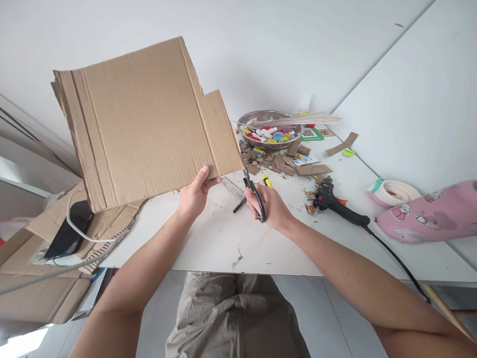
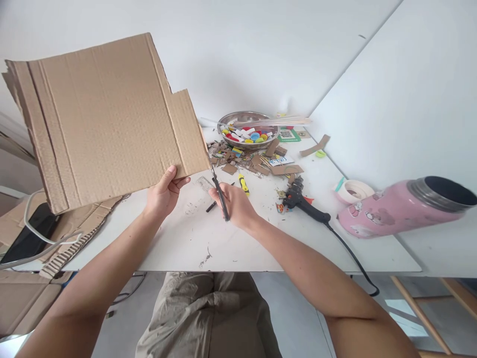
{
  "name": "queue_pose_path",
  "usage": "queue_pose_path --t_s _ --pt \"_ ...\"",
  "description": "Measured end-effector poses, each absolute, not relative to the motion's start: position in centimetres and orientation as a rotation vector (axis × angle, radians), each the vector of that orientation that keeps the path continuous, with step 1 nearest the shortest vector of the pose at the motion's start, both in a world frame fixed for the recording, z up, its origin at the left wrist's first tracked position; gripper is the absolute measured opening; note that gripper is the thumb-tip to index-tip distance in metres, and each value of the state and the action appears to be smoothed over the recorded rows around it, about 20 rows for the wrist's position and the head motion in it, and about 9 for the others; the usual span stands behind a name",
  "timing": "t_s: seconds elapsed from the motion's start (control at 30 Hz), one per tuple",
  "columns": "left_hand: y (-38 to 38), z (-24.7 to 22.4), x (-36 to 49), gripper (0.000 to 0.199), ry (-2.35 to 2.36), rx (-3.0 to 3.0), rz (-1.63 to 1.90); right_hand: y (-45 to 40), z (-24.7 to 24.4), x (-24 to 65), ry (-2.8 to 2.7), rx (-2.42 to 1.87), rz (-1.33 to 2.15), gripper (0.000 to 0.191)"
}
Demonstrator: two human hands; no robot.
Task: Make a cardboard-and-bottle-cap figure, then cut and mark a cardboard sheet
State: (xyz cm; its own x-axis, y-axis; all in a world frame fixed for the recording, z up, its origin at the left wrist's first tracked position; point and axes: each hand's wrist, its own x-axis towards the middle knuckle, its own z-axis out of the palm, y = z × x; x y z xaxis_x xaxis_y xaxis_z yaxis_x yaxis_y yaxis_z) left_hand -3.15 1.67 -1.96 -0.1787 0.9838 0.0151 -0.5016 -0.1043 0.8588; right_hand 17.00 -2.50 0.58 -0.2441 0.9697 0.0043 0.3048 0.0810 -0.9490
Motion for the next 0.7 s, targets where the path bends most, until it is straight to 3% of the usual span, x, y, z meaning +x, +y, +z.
queue_pose_path --t_s 0.2,0.47,0.7 --pt "1.59 -2.02 -3.04 0.018 0.887 0.759 1.596 -2.71 1.00 16.91 -1.641 -1.297 1.219 0.077" --pt "1.28 -2.38 -2.50 0.036 0.858 0.784 1.544 -2.50 0.89 17.34 -1.756 -1.331 1.061 0.074" --pt "1.28 -2.38 -2.70 0.032 0.889 0.814 1.512 -2.68 0.71 16.93 -1.725 -1.339 1.002 0.075"
